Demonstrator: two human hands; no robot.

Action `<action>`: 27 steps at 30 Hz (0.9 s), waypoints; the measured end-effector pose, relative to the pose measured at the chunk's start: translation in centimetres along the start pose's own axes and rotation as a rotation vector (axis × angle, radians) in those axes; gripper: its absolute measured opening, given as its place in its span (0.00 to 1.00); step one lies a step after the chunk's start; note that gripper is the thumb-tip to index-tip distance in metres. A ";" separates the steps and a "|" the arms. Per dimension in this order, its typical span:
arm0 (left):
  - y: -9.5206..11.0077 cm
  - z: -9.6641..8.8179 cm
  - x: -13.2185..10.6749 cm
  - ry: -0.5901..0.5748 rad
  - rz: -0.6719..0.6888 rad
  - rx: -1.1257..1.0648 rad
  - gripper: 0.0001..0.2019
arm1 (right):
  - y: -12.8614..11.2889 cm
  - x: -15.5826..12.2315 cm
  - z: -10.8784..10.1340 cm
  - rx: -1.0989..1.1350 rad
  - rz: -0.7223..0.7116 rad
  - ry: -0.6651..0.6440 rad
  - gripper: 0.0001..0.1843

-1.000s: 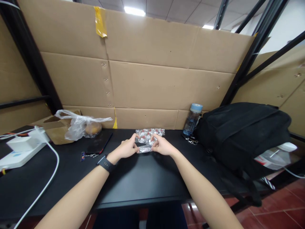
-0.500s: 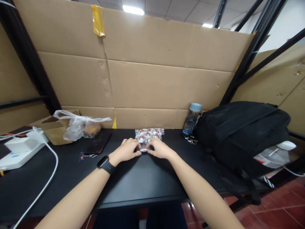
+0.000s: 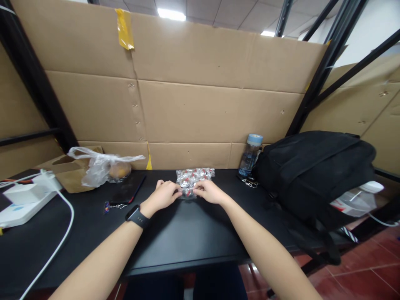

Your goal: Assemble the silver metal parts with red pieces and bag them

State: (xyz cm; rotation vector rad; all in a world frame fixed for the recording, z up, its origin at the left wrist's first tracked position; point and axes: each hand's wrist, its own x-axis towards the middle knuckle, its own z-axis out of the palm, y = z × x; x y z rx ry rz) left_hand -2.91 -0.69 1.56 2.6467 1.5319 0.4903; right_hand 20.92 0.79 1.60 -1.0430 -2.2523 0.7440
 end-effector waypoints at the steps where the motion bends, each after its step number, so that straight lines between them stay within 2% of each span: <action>1: 0.0 -0.1 0.0 -0.005 -0.011 0.000 0.10 | 0.1 0.0 0.1 0.027 0.009 -0.007 0.09; 4: 0.1 -0.2 -0.1 -0.020 -0.026 -0.008 0.11 | 0.3 0.1 0.3 0.105 0.040 -0.010 0.04; 8: 0.2 -0.4 0.0 -0.066 -0.045 -0.050 0.11 | 0.7 -0.1 0.5 0.178 0.076 -0.007 0.14; 12: 0.2 -0.8 0.1 -0.097 -0.043 -0.112 0.13 | 1.2 -0.1 0.6 0.172 0.116 0.038 0.16; 16: 0.2 -1.3 0.0 -0.096 -0.063 -0.240 0.09 | 1.3 -0.1 0.6 0.199 0.136 0.037 0.17; 18: 0.3 -1.5 -0.1 -0.105 -0.098 -0.280 0.11 | 1.3 -0.1 0.6 0.225 0.156 0.021 0.17; 22: 0.6 -1.2 -0.1 -0.109 -0.106 -0.254 0.11 | 1.3 -0.2 0.6 0.199 0.204 0.003 0.18; 24: 0.7 -0.7 0.0 -0.085 -0.124 -0.247 0.11 | 1.4 -0.2 0.5 0.136 0.219 0.035 0.18; 27: 0.9 0.1 0.2 -0.052 -0.164 -0.296 0.14 | 1.5 -0.1 0.5 0.041 0.236 0.154 0.18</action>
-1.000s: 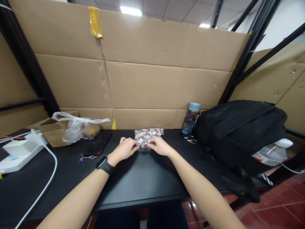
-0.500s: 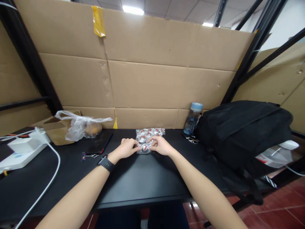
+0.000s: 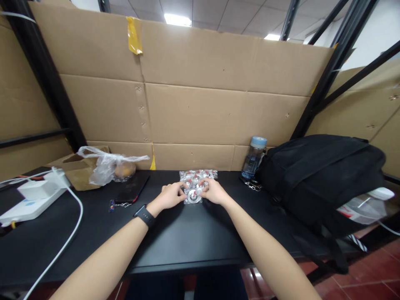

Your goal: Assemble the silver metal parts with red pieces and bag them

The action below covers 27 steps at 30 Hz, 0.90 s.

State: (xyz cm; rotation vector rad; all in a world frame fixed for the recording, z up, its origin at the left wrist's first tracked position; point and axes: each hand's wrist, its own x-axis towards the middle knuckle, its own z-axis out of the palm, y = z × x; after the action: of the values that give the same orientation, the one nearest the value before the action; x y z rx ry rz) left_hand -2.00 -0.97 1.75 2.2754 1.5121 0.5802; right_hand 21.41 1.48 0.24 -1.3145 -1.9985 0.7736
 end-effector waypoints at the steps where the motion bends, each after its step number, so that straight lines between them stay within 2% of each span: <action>1: 0.0 0.3 0.1 0.017 -0.002 -0.016 0.14 | 0.0 0.1 0.0 -0.023 0.002 0.047 0.18; 5: -0.2 1.1 0.5 0.124 0.013 0.000 0.11 | -0.1 0.4 0.5 -0.123 -0.009 0.153 0.08; 8: -0.7 1.3 0.8 0.172 0.027 -0.005 0.15 | -0.1 0.5 1.1 -0.190 -0.012 0.177 0.03; 10: -1.2 1.2 0.9 0.169 0.061 -0.031 0.15 | -0.2 0.4 1.4 -0.229 0.008 0.185 0.02; 13: -1.8 0.9 0.9 0.151 0.154 -0.008 0.09 | -0.5 0.3 1.2 -0.301 0.048 0.179 0.02; 17: -2.7 0.3 0.8 0.222 0.158 0.061 0.12 | -0.3 0.1 -0.7 -0.378 0.029 0.201 0.06; 20: -4.0 0.1 0.9 0.248 0.125 0.085 0.24 | 0.9 0.0 -3.0 -0.434 0.012 0.228 0.10; 23: -5.8 0.0 0.9 0.158 0.050 0.119 0.48 | 2.7 0.0 -4.8 -0.470 0.102 0.158 0.21; 25: -6.9 0.1 0.9 0.083 -0.014 0.144 0.54 | 3.5 -0.1 -5.5 -0.481 0.147 0.109 0.23; 27: -7.6 0.2 0.8 0.057 -0.036 0.160 0.53 | 4.0 -0.2 -5.9 -0.496 0.168 0.099 0.22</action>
State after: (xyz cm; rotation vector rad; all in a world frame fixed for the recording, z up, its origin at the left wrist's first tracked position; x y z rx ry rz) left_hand -7.53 2.59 -2.10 2.3621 1.6789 0.5359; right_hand 28.22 3.42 0.97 -1.7791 -2.0948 0.2772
